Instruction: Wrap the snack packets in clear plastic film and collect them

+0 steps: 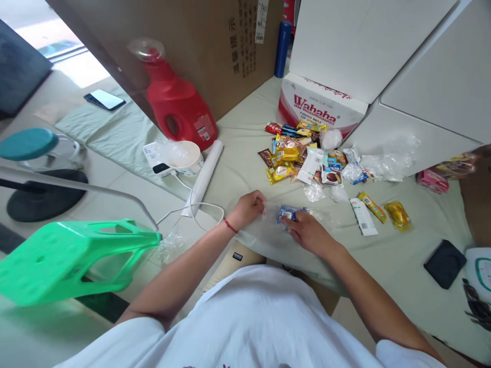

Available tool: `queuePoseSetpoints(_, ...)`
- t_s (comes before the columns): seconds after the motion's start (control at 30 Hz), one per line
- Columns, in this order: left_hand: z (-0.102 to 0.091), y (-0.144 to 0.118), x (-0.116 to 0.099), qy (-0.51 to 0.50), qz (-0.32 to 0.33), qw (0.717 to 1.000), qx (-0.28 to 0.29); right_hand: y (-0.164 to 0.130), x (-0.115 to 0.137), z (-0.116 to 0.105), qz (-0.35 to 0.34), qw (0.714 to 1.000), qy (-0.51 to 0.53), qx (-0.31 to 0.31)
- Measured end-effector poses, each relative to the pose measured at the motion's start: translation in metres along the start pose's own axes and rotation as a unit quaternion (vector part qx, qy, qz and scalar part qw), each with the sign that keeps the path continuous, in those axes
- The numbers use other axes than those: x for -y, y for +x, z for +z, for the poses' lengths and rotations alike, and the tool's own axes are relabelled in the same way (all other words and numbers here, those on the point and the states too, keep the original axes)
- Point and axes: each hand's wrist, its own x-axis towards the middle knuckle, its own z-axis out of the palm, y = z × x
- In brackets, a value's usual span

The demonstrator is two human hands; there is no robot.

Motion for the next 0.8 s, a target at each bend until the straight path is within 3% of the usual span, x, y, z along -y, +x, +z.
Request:
queuePoseSetpoints(0.1, 0.029, -0.004, -0.02, -0.167, -0.012, 0.985, 0.046, -0.003, 0.002, 0.001, 0.017, 0.998, 0.051, -0.011)
queuePoseSetpoints(0.17, 0.052, -0.003, -0.027, -0.193, -0.026, 0.979, 0.054, -0.011, -0.002, 0.001, 0.015, 0.995, 0.099, -0.022)
queuePoseSetpoints(0.23, 0.07, 0.0, -0.029, -0.134, -0.011, 0.99, 0.037, -0.023, -0.011, 0.001, -0.014, 0.984, 0.176, -0.025)
queuePoseSetpoints(0.3, 0.081, 0.004, -0.025, -0.005, 0.044, 0.999, -0.004, -0.036, -0.025, 0.002, -0.021, 0.963, 0.268, -0.034)
queuePoseSetpoints(0.37, 0.087, 0.005, -0.022, 0.127, 0.083, 0.987, -0.049, -0.045, -0.039, 0.004, 0.058, 0.945, 0.307, -0.098)
queuePoseSetpoints(0.47, 0.092, 0.005, -0.022, 0.227, 0.079, 0.966, -0.098, -0.049, -0.056, 0.013, 0.253, 0.923, 0.182, -0.227)
queuePoseSetpoints(0.53, 0.095, 0.005, -0.025, 0.251, 0.065, 0.957, -0.127, -0.048, -0.06, 0.021, 0.329, 0.911, 0.082, -0.236)
queuePoseSetpoints(0.67, 0.1, 0.009, -0.029, 0.268, 0.0, 0.952, -0.149, -0.047, -0.056, 0.032, 0.341, 0.91, 0.041, -0.231)
queuePoseSetpoints(0.8, 0.107, 0.008, -0.033, 0.268, 0.031, 0.954, -0.128, -0.048, -0.038, 0.028, 0.339, 0.907, 0.094, -0.233)
